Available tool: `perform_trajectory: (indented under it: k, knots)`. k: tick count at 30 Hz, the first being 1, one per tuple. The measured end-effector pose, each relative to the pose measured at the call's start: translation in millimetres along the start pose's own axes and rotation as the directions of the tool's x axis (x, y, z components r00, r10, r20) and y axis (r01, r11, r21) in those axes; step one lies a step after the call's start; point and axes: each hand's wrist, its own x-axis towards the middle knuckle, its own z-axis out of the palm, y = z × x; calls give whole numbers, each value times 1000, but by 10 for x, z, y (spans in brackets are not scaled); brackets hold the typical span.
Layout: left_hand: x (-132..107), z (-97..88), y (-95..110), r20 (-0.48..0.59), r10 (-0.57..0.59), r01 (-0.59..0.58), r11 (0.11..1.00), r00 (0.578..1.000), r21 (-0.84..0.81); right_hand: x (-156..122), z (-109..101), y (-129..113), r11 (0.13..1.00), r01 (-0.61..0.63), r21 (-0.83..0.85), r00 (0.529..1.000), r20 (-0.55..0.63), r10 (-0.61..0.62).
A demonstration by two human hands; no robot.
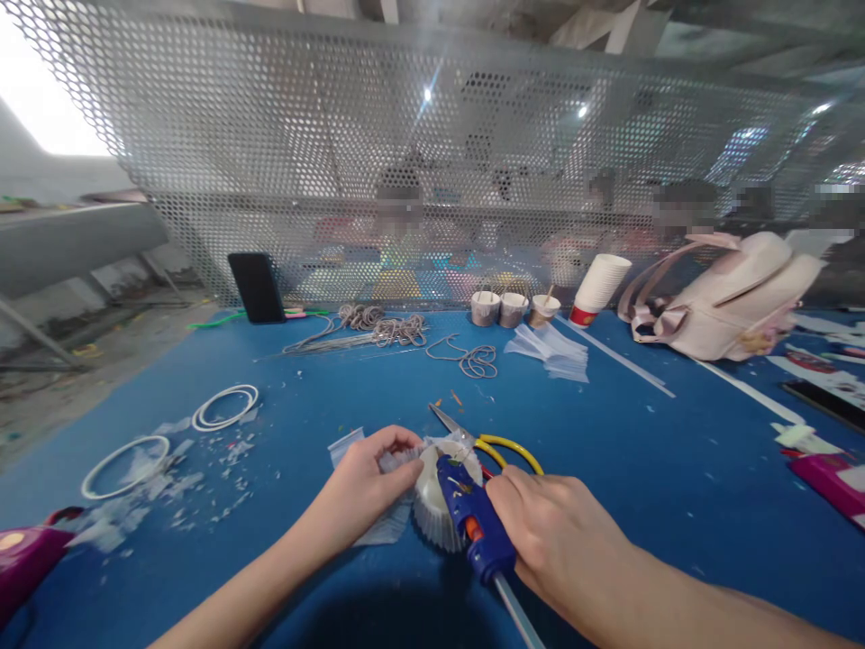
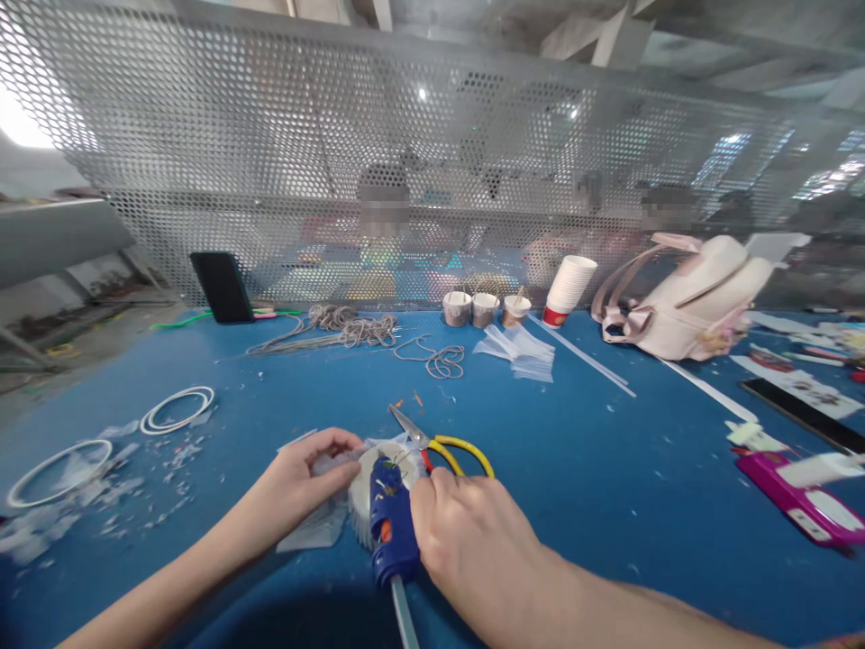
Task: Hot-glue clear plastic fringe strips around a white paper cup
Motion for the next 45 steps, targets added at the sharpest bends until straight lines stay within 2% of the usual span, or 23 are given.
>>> perform_trajectory:
  k: [4, 13, 19, 25, 33, 36, 39, 43, 45]
  knots:
    - [-2, -1, -10, 3, 1, -1, 1000, 1000, -6, 0, 13, -6, 1000, 17, 9, 1000, -1, -17]
    - [-8, 23, -34, -9, 3, -3, 1000, 1000, 5, -43, 37, -52, 999, -43, -27, 999, 13, 43]
    - [-14, 28, -19, -7, 9, -9, 1000, 1000, -4, -17, 26, -72, 999, -3, -33, 1000, -2, 2]
    - [-15, 26, -19, -2, 6, -6, 1000, 1000, -11, -4, 23, -99, 997, -5, 72, 999, 37, 2]
    - [-20, 30, -37, 29, 16, -15, 1000, 999, -27, -8, 28, -81, 998, -10, 55, 1000, 20, 9]
    - [-18, 25, -27, 22, 14, -13, 999, 1000, -38, -14, 5, -56, 991, -25, 131, 1000, 8, 24]
    - [-19, 15, -27, 22, 13, -12, 999, 1000, -45, -67, -30, -19, 934, -99, 343, 995, 35, 93]
    - [-22, 8, -49, 9, 28, -28, 999, 1000, -28, -196, -57, 65, 766, -185, 616, 978, 37, 207]
    - [-22, 7, -53, 3, 37, -37, 999, 999, -36, -239, -67, 139, 671, -249, 698, 949, 38, 313]
